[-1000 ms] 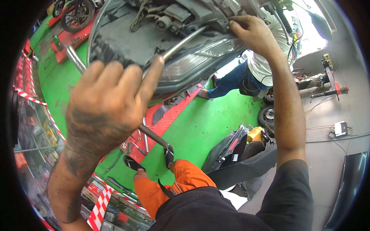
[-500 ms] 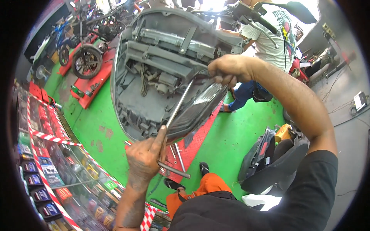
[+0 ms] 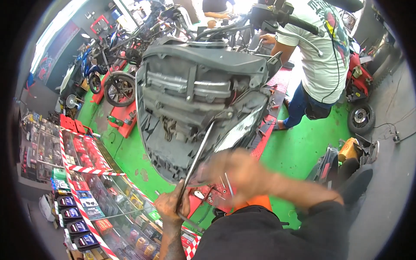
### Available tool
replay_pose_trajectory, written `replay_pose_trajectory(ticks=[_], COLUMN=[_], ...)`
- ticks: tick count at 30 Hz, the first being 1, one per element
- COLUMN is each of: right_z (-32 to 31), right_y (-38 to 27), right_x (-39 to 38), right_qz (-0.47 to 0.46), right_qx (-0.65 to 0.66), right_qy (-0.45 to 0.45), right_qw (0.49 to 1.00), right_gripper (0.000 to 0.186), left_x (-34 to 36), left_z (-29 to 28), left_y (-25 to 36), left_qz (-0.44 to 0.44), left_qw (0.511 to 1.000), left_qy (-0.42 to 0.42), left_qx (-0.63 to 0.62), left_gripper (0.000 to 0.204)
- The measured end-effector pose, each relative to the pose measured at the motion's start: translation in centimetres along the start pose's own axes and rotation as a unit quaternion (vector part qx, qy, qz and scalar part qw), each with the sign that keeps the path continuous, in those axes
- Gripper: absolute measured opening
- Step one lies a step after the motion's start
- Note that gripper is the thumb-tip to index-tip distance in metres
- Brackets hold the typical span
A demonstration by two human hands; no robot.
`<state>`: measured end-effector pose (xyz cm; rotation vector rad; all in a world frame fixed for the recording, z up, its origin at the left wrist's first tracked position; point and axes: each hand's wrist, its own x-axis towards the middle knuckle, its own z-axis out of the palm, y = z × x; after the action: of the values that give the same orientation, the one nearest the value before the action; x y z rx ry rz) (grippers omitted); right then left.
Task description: Removing and adjusting parts of a motorcycle front fairing using hand tools.
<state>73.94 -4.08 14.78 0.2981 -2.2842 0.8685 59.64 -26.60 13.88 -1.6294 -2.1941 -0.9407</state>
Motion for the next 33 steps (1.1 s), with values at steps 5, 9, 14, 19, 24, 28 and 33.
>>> replay_pose_trajectory(ticks=[5, 9, 14, 19, 24, 28, 33], right_z=[10.6, 13.4, 12.1, 11.4, 6.2, 4.8, 12.6], right_y=[-5.7, -6.0, -5.9, -4.9, -1.6, 1.6, 0.8], right_x=[3.0, 4.5, 4.9, 9.8, 7.9, 1.9, -2.2], right_qz=[-0.204, -0.239, -0.186, 0.028, -0.017, 0.187, 0.273], right_qx=[0.183, 0.161, 0.126, 0.338, 0.342, 0.510, 0.577], right_qy=[0.088, -0.048, -0.004, -0.231, 0.155, -0.234, -0.169], right_qw=[0.958, 0.956, 0.975, 0.912, 0.927, 0.806, 0.751], right_gripper=[0.056, 0.023, 0.030, 0.031, 0.038, 0.034, 0.049], left_x=[-2.3, 0.4, 1.6, 1.8, -0.2, -1.3, 0.0], left_z=[-0.7, 0.3, 4.2, 4.9, -0.2, -2.5, -1.5], left_y=[-0.9, -0.7, 3.3, 4.5, 3.1, 3.7, 4.0], left_qz=[-0.015, -0.105, -0.264, -0.408, -0.550, -0.653, -0.772], left_qw=[0.993, 0.989, 0.956, 0.891, 0.796, 0.700, 0.491], left_qy=[-0.080, -0.098, -0.100, -0.103, -0.072, -0.016, 0.071], left_qx=[0.081, 0.022, -0.078, -0.172, -0.243, -0.289, -0.398], left_gripper=[0.033, 0.035, 0.038, 0.044, 0.051, 0.056, 0.073])
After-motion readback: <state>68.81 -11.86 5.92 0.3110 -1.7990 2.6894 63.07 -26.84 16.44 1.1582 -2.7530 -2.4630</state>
